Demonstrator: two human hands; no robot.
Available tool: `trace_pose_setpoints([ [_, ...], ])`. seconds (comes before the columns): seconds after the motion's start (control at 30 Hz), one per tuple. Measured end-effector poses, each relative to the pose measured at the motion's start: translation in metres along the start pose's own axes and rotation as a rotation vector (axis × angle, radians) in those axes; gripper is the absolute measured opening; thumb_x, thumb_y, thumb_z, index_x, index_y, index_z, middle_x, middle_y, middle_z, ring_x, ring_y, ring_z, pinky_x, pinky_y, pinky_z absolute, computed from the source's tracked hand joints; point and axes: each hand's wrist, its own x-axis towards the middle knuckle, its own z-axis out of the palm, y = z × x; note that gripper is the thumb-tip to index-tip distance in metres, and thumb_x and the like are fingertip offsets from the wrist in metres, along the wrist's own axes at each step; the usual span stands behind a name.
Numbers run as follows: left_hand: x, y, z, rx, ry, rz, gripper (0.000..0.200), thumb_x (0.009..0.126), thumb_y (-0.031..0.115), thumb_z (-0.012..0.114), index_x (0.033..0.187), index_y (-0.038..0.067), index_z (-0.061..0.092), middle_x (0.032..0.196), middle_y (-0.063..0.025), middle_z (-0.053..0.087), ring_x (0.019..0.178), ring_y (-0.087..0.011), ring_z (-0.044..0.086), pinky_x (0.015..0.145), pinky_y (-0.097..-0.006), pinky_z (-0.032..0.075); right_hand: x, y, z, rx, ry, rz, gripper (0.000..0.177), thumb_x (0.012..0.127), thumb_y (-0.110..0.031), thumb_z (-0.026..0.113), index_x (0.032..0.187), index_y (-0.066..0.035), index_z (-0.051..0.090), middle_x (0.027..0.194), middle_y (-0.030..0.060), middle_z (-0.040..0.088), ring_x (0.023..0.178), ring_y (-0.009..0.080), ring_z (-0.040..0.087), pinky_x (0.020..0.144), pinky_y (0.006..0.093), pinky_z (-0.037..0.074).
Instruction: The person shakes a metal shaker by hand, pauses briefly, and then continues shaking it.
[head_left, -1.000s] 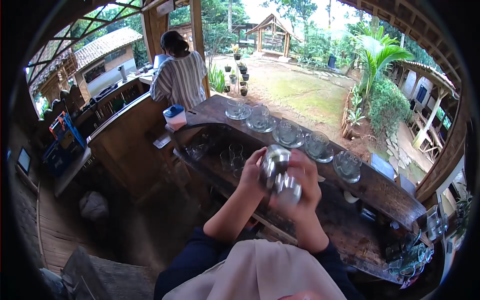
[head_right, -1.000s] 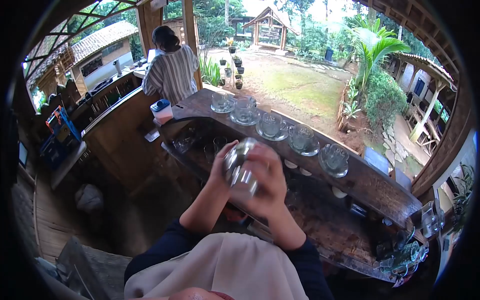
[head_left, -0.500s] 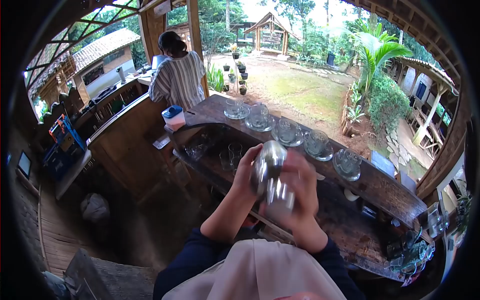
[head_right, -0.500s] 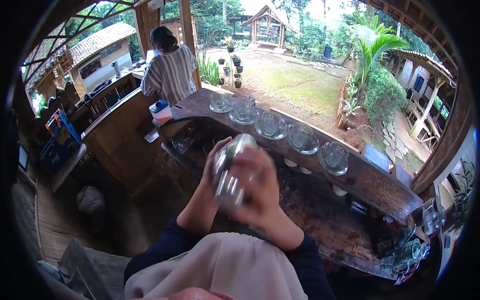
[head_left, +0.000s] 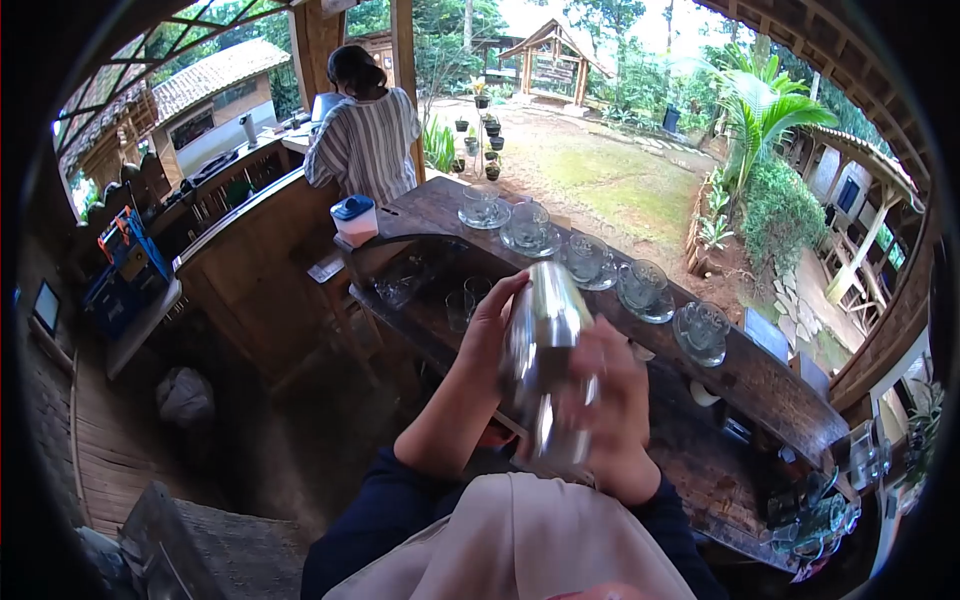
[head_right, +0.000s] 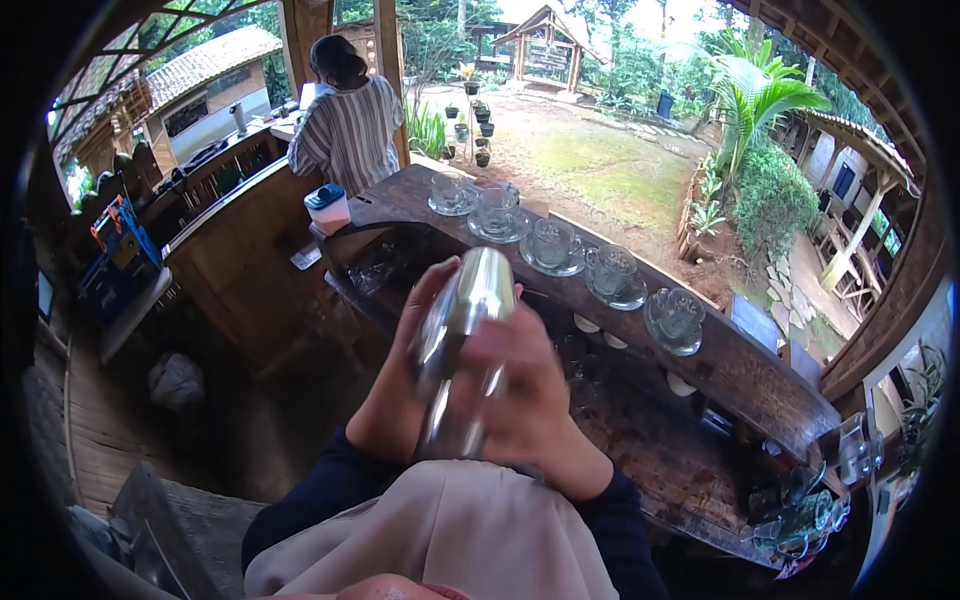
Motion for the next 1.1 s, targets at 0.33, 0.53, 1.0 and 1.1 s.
trace_pose_setpoints([
  [0.33,0.019,-0.038,-0.054,-0.172,-0.084,0.402,0.049,0.088,0.045,0.046,0.108,0.001,0.054,0.101,-0.0138,0.061,0.090,-0.0255,0.062,0.082,-0.0361,0.050,0.023,0.030,0.033,-0.099,0.131,0.108,0.035,0.068,-0.025,0.069,0.100,-0.010,0.063,0.110,0.0128,0.057,0.109,0.0317,0.052,0.087,0.0410,0.043],
  [0.53,-0.022,-0.002,0.004,-0.032,-0.170,0.069,0.046,0.088,0.041,0.048,0.111,0.001,0.051,0.109,-0.0187,0.058,0.096,-0.0302,0.060,0.080,-0.0426,0.051,0.019,-0.020,0.007,-0.128,-0.085,-0.515,0.018,0.075,-0.015,0.064,0.094,-0.016,0.062,0.106,0.0024,0.060,0.107,0.0255,0.057,0.087,0.0402,0.043],
  [1.0,-0.042,0.017,-0.010,0.045,-0.044,0.183,0.044,0.090,0.034,0.044,0.108,-0.005,0.053,0.110,-0.0186,0.058,0.094,-0.0267,0.062,0.081,-0.0387,0.051,0.040,-0.026,0.019,-0.039,-0.206,-0.080,0.032,0.071,-0.010,0.069,0.101,-0.013,0.057,0.095,0.0034,0.062,0.102,0.0198,0.059,0.083,0.0394,0.046],
  [1.1,-0.064,0.013,0.016,0.298,-0.486,0.585,0.042,0.085,0.035,0.058,0.114,0.011,0.040,0.118,-0.0153,0.049,0.103,-0.0363,0.056,0.081,-0.0449,0.052,0.030,-0.039,0.047,0.207,0.172,-0.550,0.027,0.071,-0.009,0.069,0.093,-0.020,0.058,0.094,-0.0030,0.062,0.103,0.0131,0.059,0.083,0.0384,0.045],
])
